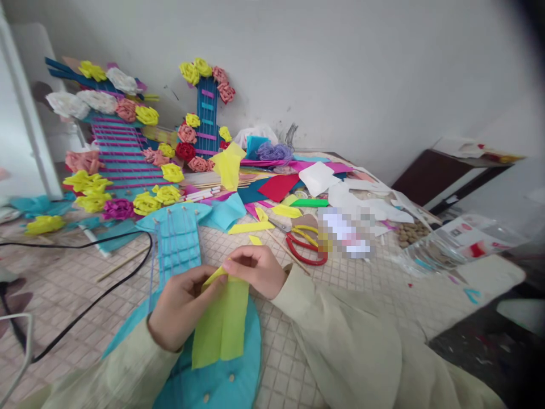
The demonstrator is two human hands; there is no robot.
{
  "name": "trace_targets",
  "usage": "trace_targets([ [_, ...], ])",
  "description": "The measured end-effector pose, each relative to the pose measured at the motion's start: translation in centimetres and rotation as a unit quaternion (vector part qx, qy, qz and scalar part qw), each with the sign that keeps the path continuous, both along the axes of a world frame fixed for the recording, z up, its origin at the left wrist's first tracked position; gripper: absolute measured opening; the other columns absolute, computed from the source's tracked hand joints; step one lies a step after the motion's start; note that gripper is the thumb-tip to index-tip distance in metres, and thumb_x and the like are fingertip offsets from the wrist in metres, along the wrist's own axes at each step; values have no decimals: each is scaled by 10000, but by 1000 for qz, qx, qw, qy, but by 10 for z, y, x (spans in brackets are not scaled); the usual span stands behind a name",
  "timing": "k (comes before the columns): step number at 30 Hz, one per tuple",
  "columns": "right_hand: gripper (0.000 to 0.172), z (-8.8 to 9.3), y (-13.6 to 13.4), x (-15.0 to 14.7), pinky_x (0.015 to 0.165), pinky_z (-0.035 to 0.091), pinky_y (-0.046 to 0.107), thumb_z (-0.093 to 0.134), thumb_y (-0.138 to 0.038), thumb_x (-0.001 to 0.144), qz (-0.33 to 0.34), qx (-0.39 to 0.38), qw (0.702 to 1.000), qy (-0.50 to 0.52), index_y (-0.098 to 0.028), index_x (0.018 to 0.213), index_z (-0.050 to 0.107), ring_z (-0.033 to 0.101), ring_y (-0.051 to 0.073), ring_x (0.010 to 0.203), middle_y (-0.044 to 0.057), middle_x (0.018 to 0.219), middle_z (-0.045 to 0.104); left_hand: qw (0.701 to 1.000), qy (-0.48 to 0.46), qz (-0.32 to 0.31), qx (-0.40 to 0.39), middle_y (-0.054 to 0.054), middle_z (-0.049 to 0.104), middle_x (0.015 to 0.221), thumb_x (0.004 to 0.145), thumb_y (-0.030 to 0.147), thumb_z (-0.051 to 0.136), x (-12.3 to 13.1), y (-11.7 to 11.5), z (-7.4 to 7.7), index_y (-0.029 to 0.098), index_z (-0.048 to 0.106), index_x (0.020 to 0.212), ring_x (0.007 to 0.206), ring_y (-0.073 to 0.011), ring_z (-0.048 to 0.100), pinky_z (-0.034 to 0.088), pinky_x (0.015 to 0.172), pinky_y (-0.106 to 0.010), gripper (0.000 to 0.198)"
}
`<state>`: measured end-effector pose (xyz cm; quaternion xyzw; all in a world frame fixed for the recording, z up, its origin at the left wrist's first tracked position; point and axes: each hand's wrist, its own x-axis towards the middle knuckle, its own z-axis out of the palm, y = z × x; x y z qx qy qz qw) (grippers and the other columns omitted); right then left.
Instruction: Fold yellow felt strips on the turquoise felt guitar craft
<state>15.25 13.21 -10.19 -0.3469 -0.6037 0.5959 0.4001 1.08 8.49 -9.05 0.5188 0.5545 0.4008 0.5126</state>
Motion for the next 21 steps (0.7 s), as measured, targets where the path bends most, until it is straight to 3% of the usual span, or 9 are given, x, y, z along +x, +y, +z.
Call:
trace_targets([
  [13,186,1,0,1,473,337,210,611,-292,676,0,14,1000,2,-106,681,620,448,96,531,16,589,533,1000,-6,-4,0,18,615,625,623,338,633,0,0,2,169,612,737,600,-131,540,424,508,-183,205],
  [21,175,1,-1,1,484,352,212,612,-279,673,2,17,1000,2,-105,671,621,471,102,539,25,601,555,992,69,49,95,-2,637,664,681,378,590,-3,-2,-2,176,605,714,642,-143,579,460,582,-211,205],
])
